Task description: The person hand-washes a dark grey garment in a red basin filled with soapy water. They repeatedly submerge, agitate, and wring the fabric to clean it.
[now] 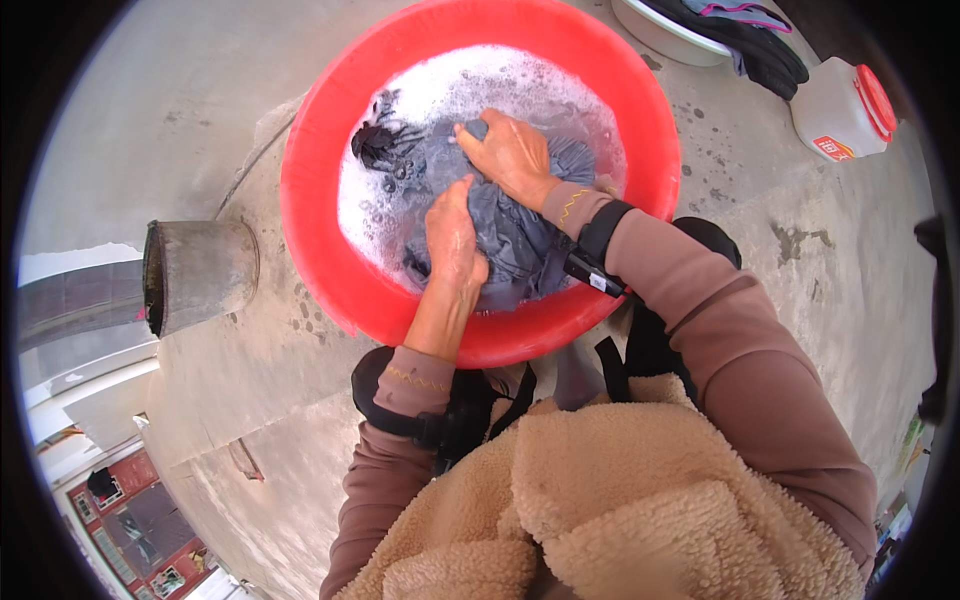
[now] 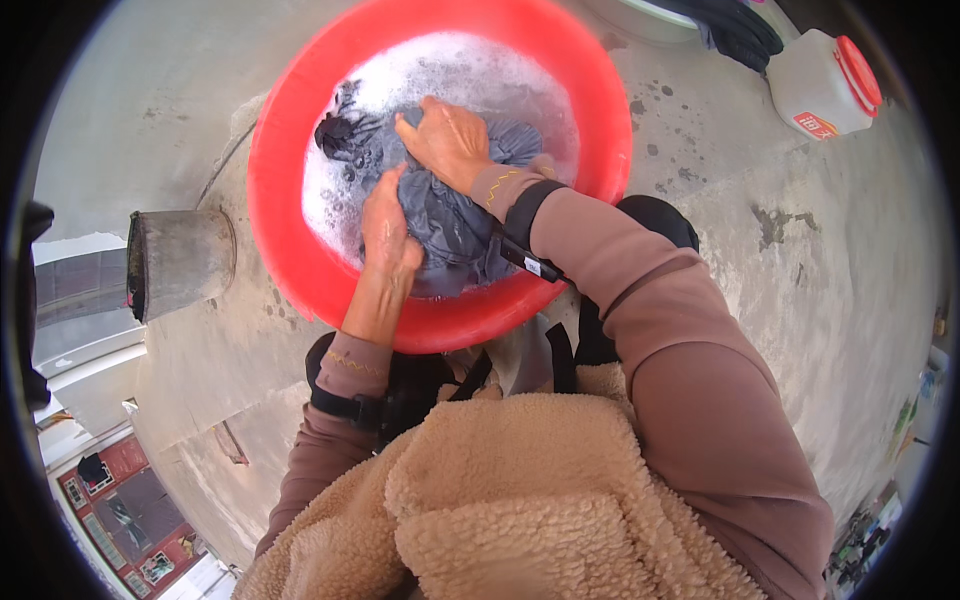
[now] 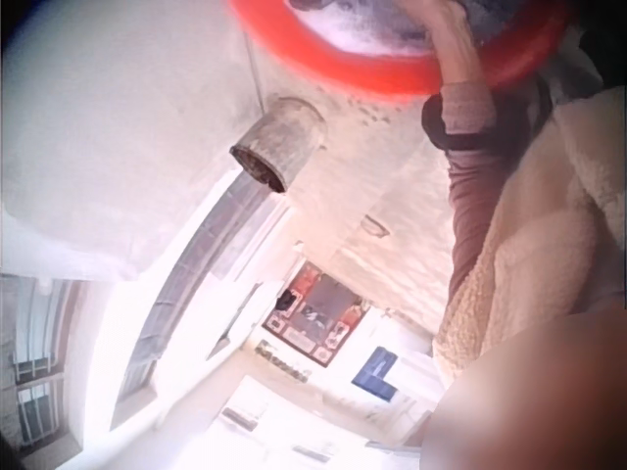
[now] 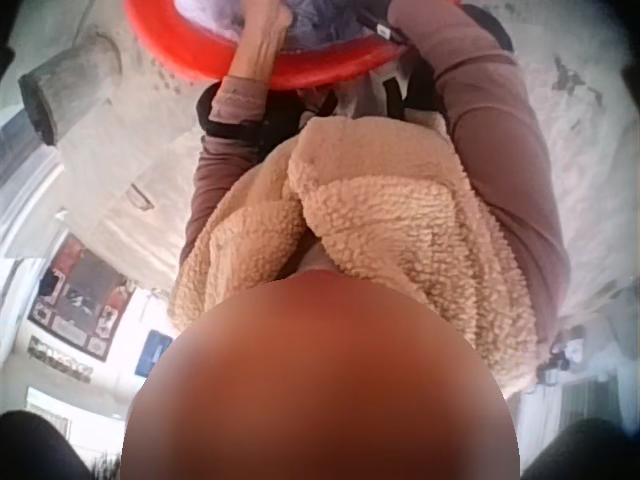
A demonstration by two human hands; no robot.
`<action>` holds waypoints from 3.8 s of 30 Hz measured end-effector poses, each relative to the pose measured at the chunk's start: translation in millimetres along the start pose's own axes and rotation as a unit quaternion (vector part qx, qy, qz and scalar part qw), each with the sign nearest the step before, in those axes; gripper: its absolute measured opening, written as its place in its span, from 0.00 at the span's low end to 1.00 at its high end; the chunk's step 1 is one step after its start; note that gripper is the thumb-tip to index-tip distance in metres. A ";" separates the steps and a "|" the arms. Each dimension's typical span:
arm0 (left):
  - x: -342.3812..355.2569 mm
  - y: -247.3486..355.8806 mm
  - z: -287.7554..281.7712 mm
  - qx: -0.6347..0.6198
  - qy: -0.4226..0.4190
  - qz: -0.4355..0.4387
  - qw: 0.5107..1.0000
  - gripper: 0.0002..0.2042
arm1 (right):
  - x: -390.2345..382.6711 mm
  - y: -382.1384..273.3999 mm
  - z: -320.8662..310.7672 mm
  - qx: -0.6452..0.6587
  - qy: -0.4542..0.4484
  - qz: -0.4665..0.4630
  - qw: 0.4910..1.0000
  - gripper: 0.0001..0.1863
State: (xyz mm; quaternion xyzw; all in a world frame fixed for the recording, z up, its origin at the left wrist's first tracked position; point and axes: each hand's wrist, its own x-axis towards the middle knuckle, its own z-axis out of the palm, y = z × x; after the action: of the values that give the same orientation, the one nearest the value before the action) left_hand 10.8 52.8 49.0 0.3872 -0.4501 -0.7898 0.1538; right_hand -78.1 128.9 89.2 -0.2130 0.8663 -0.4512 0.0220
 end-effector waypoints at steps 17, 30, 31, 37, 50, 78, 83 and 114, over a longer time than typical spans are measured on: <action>7.3 50.7 -32.5 -0.211 -0.097 -0.080 0.970 0.27 | 44.3 100.5 -35.7 0.028 -0.445 -0.047 0.894 0.66; 4.2 27.2 -37.4 0.136 -0.226 0.177 0.948 0.34 | 71.4 85.4 -121.8 0.623 -0.163 0.173 0.746 0.12; -1.3 17.5 -29.8 0.176 -0.272 0.227 0.919 0.36 | 73.9 84.6 -123.7 0.676 -0.138 0.195 0.697 0.11; -26.0 27.9 -16.9 0.168 -0.176 0.137 0.960 0.26 | 83.3 101.7 -127.8 0.600 -0.145 0.265 0.741 0.07; 62.0 11.4 1.7 0.601 -0.027 0.187 0.776 0.48 | 53.9 133.5 -30.6 -0.238 -0.299 -0.041 0.923 0.52; -36.7 72.2 -39.0 0.045 -0.181 0.119 0.975 0.29 | 74.3 132.2 11.3 0.078 -0.488 -0.006 0.869 0.32; -48.7 65.4 -75.3 -0.081 -0.097 0.043 0.991 0.29 | 43.1 76.3 -51.7 0.179 -0.397 0.047 0.899 0.24; 34.6 7.0 -36.5 -0.318 -0.232 -0.058 0.917 0.18 | -51.9 -3.8 13.8 -0.006 -0.132 -0.266 0.955 0.22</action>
State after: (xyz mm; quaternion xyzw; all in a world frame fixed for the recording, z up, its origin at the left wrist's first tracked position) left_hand 14.8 7.0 27.7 0.1493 -0.1749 -0.9664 0.1146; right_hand -26.5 136.5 76.1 -0.4940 0.7704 -0.4029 0.0139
